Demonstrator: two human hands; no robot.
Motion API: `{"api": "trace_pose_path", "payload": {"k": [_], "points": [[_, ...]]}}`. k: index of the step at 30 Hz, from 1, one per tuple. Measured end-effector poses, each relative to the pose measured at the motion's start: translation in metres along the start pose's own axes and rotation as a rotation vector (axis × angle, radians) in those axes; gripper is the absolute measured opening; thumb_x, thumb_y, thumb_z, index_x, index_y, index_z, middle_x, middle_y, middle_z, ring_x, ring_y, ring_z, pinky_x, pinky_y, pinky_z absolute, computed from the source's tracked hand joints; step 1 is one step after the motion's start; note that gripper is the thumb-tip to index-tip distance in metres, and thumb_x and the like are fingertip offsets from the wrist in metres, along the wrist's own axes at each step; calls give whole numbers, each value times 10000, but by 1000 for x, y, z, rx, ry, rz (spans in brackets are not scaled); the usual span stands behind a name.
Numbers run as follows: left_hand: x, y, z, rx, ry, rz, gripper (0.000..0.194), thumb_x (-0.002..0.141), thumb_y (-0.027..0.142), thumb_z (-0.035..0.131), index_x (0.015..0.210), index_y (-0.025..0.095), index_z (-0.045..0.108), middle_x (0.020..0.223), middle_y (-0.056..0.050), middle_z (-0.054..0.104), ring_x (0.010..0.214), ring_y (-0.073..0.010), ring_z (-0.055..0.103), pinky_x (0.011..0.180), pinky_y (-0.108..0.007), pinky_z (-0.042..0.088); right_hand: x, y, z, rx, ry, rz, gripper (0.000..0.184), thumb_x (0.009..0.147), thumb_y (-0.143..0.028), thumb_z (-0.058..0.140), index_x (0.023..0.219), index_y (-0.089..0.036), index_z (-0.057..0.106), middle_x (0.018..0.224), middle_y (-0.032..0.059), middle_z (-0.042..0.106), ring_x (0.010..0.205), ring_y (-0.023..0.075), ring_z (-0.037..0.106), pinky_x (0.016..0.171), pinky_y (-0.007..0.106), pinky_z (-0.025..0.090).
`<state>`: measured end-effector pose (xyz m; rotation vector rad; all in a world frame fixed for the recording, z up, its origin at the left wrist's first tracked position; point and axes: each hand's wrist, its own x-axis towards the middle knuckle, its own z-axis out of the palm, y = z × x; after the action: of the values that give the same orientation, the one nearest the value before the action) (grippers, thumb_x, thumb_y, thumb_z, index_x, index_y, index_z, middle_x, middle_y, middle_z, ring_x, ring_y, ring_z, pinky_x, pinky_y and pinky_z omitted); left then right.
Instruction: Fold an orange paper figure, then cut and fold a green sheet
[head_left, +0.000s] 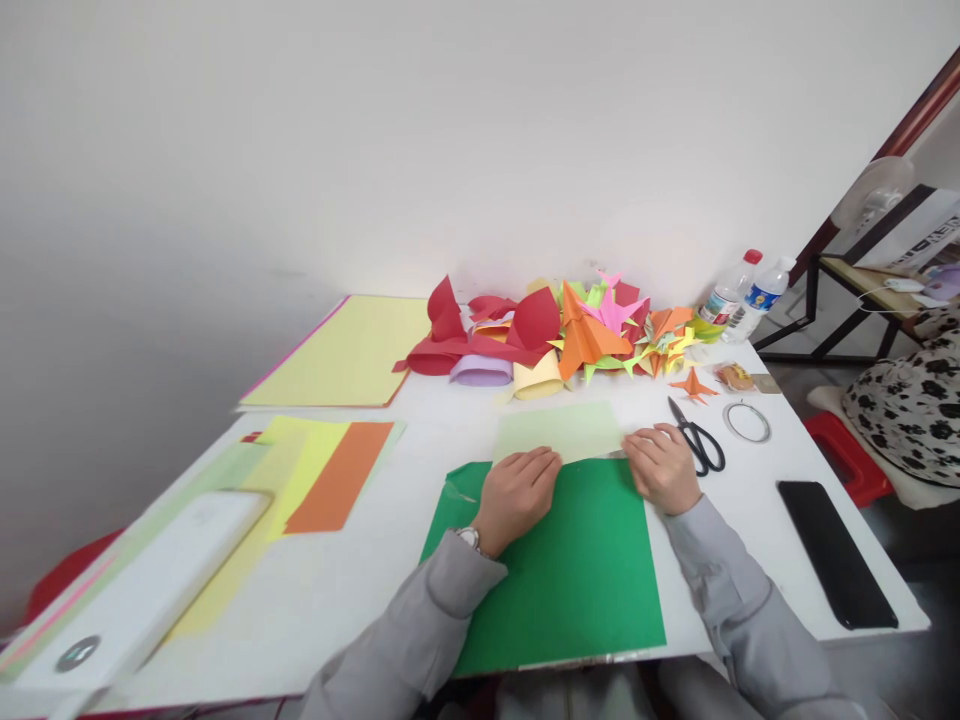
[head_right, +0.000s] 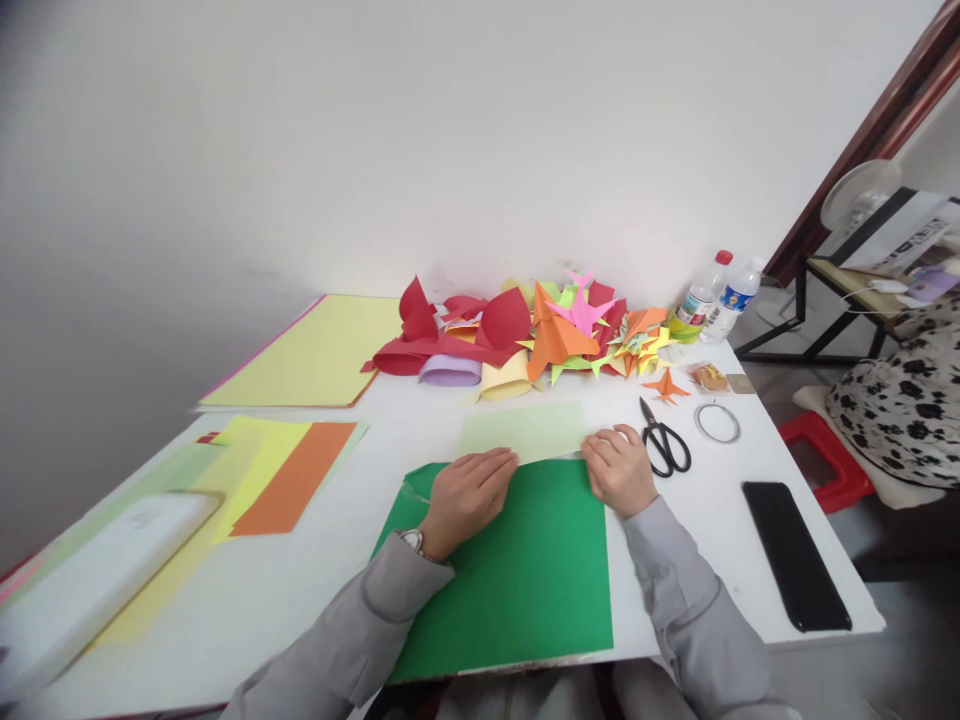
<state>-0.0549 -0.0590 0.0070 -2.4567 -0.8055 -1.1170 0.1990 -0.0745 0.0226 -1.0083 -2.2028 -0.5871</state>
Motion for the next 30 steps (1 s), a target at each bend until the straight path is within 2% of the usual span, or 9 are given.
{"api": "trace_pose_path", "payload": {"k": [5, 8, 13, 16, 19, 22, 25, 27, 30], "points": [[-4, -8, -3, 41, 24, -34, 180, 830, 53, 560, 929, 147, 678, 874, -84, 750, 820, -207, 702, 687, -317, 519, -5, 16, -4, -54, 113, 125, 234, 811, -39, 557, 957, -177, 676, 845, 57, 756, 821, 204, 648, 793, 371, 440], [-4, -9, -2, 36, 22, -30, 177, 835, 54, 555, 927, 149, 672, 872, -79, 750, 814, -202, 702, 683, -313, 523, -5, 13, -4, 21, 148, 174, 231, 835, -78, 580, 1025, -178, 666, 927, 80, 753, 875, 213, 654, 804, 373, 458], [-1, -2, -1, -26, -1, 17, 189, 844, 64, 557, 964, 156, 671, 899, -84, 751, 843, -204, 702, 689, -310, 526, 2, -7, 0, 115, -32, 25, 246, 865, -194, 624, 1109, -166, 642, 1066, 103, 729, 1015, 248, 630, 888, 422, 445], [0, -3, -5, -55, 28, 34, 195, 852, 87, 579, 1007, 173, 661, 909, -73, 753, 832, -195, 705, 697, -303, 534, 1, -6, 2, 145, 5, 25, 183, 871, -116, 590, 1020, -188, 668, 959, 64, 754, 918, 220, 659, 873, 418, 448], [0, -10, -10, -68, 131, -27, 297, 828, 134, 656, 1117, 196, 628, 923, -64, 748, 838, -189, 706, 758, -309, 548, -2, 0, 1, 273, 87, 151, 179, 877, -109, 568, 969, -195, 696, 871, 65, 758, 836, 205, 678, 802, 391, 490], [-1, -17, -13, -109, 300, -288, 598, 757, 239, 758, 1304, 206, 520, 1142, -123, 688, 1061, -255, 651, 933, -424, 512, -3, 3, -3, 491, 155, 375, 151, 884, -176, 582, 918, -208, 726, 833, 64, 757, 785, 196, 688, 734, 351, 529], [2, -19, -12, -453, 369, -652, 789, 721, 400, 776, 1399, 202, 425, 1358, -170, 548, 1272, -303, 504, 1026, -467, 449, -3, 2, -5, 658, 273, 739, 147, 841, -314, 649, 790, -206, 736, 741, 45, 740, 670, 185, 664, 642, 320, 535], [5, -18, -10, -839, 306, -854, 730, 712, 486, 754, 1333, 186, 514, 1298, -157, 601, 1221, -301, 551, 981, -424, 489, -4, 2, -3, 762, 353, 982, 229, 782, -415, 694, 747, -192, 728, 650, 27, 700, 580, 171, 614, 563, 304, 513], [9, -13, -10, -1267, 96, -1113, 444, 689, 509, 751, 957, 156, 725, 928, -102, 742, 818, -270, 708, 734, -380, 584, -5, 5, 2, 913, 373, 1198, 321, 727, -485, 723, 762, -166, 726, 556, -1, 621, 500, 139, 526, 476, 275, 455]]}}
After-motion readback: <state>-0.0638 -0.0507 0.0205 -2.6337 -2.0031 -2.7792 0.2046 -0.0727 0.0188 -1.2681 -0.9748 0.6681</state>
